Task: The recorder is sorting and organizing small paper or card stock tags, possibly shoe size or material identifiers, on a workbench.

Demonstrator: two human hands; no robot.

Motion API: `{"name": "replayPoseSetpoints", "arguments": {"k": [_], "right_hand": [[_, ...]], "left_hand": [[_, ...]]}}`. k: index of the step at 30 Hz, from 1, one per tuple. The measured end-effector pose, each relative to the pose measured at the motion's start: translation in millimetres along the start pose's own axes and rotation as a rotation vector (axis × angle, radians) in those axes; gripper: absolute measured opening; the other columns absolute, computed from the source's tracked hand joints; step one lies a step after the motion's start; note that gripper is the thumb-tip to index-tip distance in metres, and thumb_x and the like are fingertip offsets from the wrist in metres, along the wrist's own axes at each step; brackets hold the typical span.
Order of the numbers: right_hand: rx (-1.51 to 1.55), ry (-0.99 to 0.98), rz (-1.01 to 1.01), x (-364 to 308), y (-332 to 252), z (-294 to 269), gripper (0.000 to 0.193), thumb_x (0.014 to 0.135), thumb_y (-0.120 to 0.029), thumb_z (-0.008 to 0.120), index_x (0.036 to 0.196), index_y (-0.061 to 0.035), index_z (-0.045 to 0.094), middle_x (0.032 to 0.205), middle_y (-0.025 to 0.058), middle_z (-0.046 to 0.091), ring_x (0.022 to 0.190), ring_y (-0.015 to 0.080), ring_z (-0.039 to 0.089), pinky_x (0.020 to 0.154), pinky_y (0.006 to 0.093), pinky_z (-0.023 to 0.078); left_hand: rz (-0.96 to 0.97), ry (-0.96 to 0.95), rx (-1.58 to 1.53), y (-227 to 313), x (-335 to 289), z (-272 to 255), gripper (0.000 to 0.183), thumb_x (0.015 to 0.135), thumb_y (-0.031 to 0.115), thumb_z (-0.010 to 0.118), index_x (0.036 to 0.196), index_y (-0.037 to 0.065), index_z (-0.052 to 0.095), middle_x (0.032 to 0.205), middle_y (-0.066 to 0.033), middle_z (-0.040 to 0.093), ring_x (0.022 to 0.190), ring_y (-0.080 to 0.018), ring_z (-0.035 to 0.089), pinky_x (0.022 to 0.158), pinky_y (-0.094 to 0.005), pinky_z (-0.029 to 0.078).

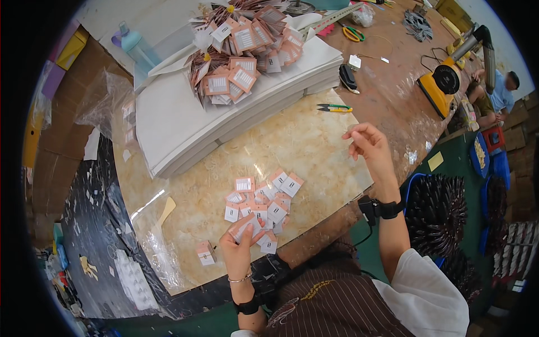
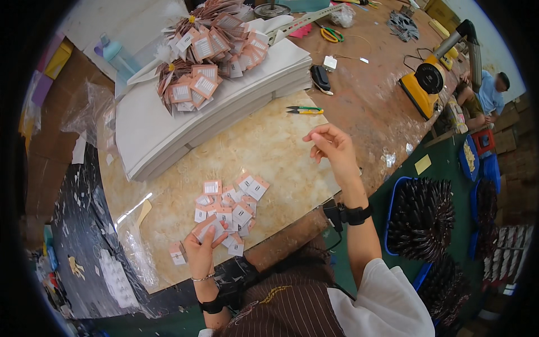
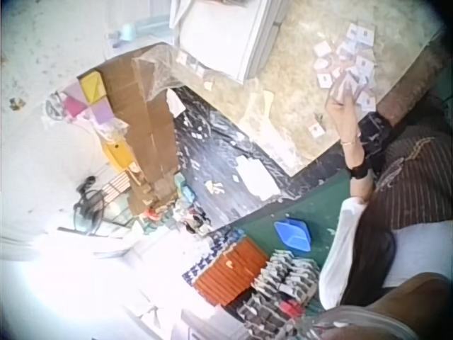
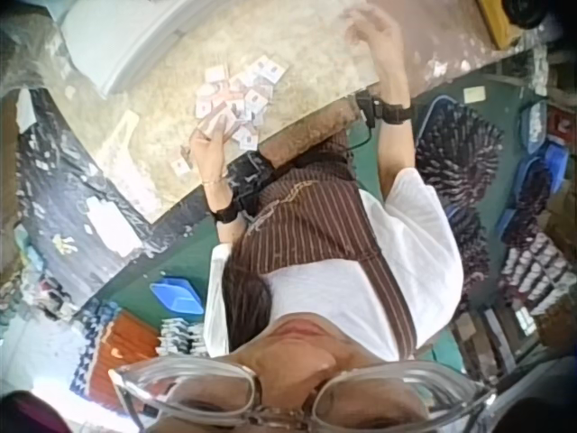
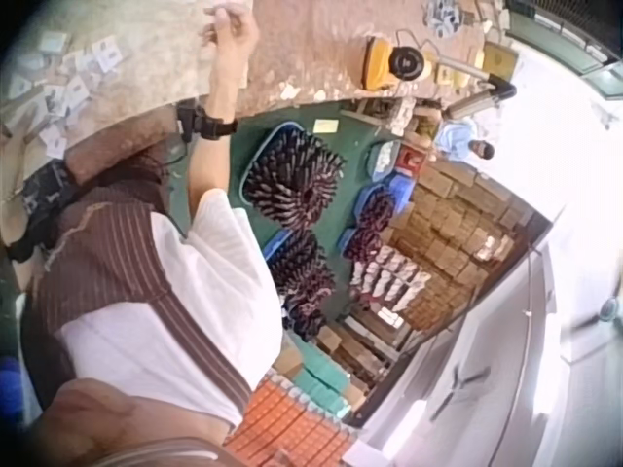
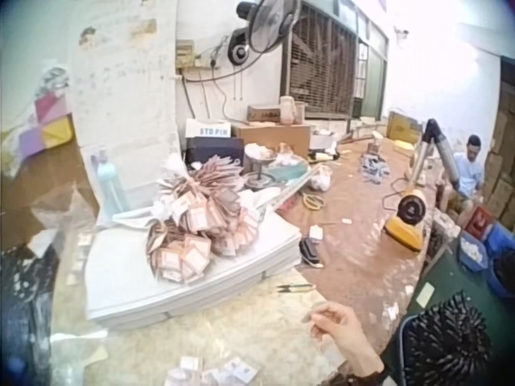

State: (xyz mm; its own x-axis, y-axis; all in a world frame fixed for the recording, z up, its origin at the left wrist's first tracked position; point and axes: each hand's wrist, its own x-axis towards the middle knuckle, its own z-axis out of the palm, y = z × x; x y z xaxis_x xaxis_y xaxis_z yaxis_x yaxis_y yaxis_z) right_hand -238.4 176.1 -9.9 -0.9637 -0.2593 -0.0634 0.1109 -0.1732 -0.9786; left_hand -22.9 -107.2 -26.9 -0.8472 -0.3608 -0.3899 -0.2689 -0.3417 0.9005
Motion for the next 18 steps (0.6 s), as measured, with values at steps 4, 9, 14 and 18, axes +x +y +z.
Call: {"name": "replayPoseSetpoints", "arguments": {"k": [4,9,14,18], "right_hand": [[0.162,-0.034,-0.032,-1.1,-5.3,-6.3,0.012,0.094,-0.014,0.061,0.098,-0.0025,0.061,0.094,0.0122,0.068,0.067,0.0136,0.063,0.055,0.0239,0.051],[0.05,0.019,-0.052,-0.8,-5.3,-6.2,0.011,0.096,-0.013,0.058,0.1,-0.0024,0.059,0.093,0.013,0.068,0.073,0.0158,0.066,0.058,0.025,0.052],[0.11,0.102,-0.003,-3.1,-12.4,-3.4,0.013,0.097,-0.014,0.055,0.102,-0.0024,0.057,0.089,0.0138,0.068,0.067,0.0143,0.065,0.057,0.0243,0.052],[-0.027,0.165,-0.032,-8.9,-18.6,7.7,0.015,0.098,-0.017,0.055,0.103,-0.0029,0.057,0.087,0.0139,0.068,0.063,0.0129,0.064,0.055,0.0223,0.05]], "left_hand": [[-0.007,-0.002,0.008,2.7,-0.3,2.5,0.029,0.093,0.007,0.059,0.119,-0.008,0.058,0.106,-0.0195,0.067,0.095,-0.0275,0.068,0.078,-0.0343,0.06],[-0.015,0.001,-0.018,4.8,-2.0,8.0,0.026,0.094,0.002,0.056,0.116,-0.01,0.06,0.105,-0.0192,0.067,0.095,-0.0263,0.068,0.078,-0.0332,0.06],[-0.029,0.009,-0.005,6.3,-3.0,7.8,0.026,0.094,0.002,0.056,0.116,-0.011,0.059,0.105,-0.0192,0.067,0.096,-0.0264,0.068,0.078,-0.033,0.06],[-0.034,0.017,-0.018,5.4,-3.4,8.2,0.025,0.093,0.001,0.056,0.115,-0.01,0.06,0.103,-0.0175,0.067,0.094,-0.0255,0.068,0.077,-0.0327,0.06]]}}
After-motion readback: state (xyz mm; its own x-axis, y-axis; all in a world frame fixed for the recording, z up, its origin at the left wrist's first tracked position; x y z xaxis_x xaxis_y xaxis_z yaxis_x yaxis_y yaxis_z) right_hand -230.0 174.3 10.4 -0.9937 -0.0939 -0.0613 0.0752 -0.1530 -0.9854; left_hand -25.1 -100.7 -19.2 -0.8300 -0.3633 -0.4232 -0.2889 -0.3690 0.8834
